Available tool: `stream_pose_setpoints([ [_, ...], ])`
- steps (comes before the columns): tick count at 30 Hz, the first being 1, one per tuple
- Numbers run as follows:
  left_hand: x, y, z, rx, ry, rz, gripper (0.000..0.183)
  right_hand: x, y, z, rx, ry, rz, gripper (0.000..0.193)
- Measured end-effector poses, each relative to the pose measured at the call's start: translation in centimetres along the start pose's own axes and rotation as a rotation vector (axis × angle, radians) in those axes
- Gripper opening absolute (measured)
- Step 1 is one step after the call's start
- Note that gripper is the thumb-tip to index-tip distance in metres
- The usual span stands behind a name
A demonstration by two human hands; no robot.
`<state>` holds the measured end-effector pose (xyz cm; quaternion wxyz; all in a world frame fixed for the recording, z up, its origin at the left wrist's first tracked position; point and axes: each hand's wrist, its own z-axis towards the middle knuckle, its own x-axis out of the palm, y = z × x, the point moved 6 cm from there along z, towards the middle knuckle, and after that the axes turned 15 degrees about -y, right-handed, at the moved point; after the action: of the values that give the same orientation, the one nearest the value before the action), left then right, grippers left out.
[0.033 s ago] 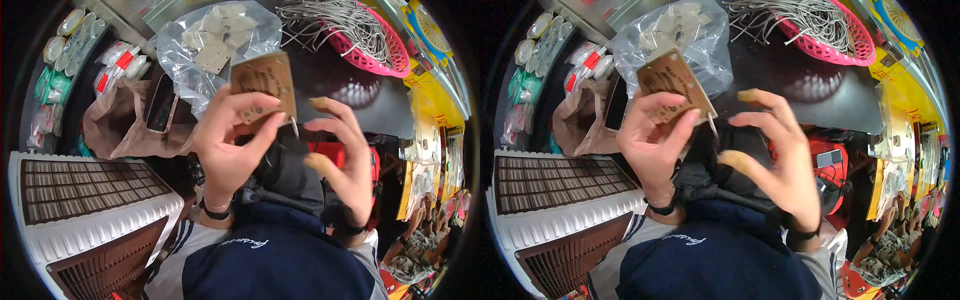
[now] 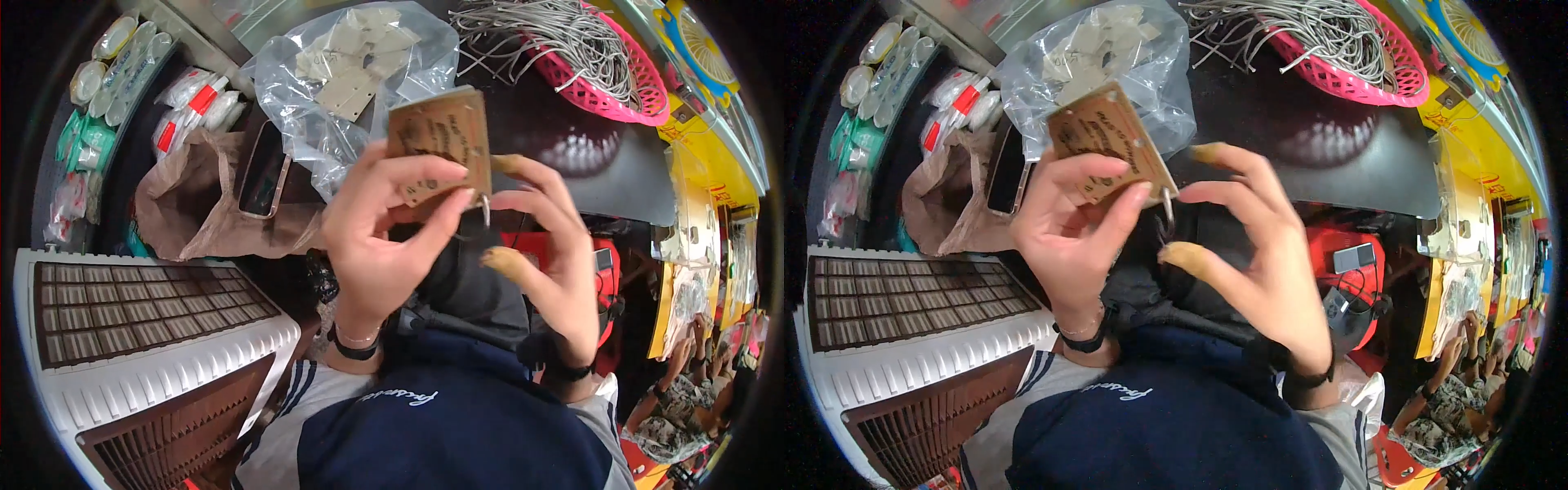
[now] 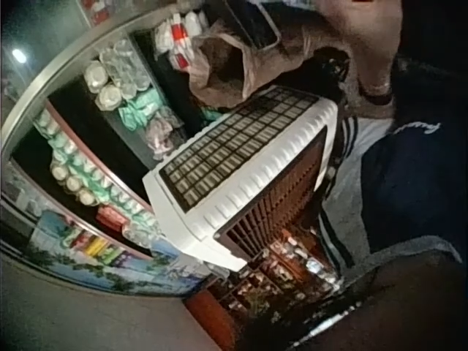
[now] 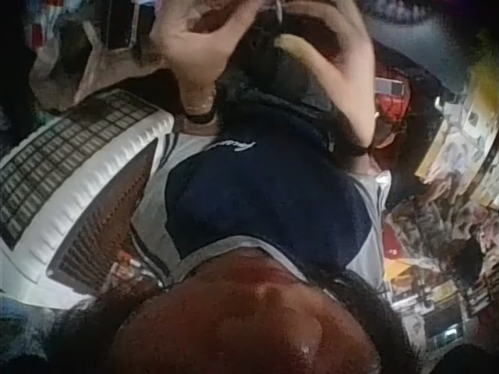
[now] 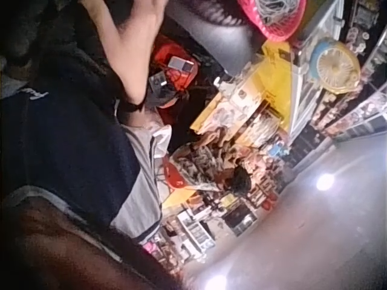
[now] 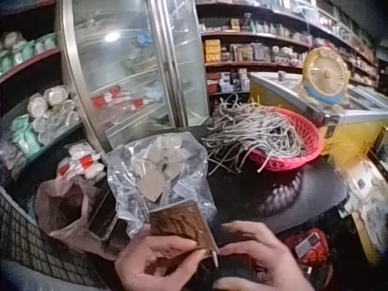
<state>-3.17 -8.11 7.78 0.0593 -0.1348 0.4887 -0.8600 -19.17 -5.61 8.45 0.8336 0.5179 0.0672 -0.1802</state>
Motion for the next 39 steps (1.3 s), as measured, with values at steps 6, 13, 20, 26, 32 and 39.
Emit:
stream_pose_setpoints([
  [6, 0.2, -0.4, -0.2, -0.008, 0.060, -0.049, 0.024, 2.6, -2.4, -0.6, 0.098, 0.250, 0.362, 0.015],
  [13, -5.0, 0.3, 2.4, -0.076, -0.227, 0.035, 0.030, 3.4, -3.6, -2.2, 0.477, 0.530, 0.851, 0.038],
  [20, -9.1, 0.4, 3.8, -0.028, -0.380, -0.078, 0.036, 3.7, -4.3, -3.4, 0.575, 0.744, 0.958, 0.038],
  [26, -11.3, 0.9, 4.2, -0.009, -0.491, 0.020, 0.041, 3.7, -4.8, -3.8, 0.626, 0.789, 0.939, 0.036],
  [32, -13.5, 0.5, 4.3, 0.063, -0.698, 0.079, 0.042, 3.6, -4.9, -3.9, 0.626, 0.790, 0.844, 0.042],
  [39, -14.4, 1.5, 4.7, 0.081, -0.691, 0.060, 0.051, 3.4, -5.0, -4.1, 0.599, 0.848, 0.788, 0.040],
])
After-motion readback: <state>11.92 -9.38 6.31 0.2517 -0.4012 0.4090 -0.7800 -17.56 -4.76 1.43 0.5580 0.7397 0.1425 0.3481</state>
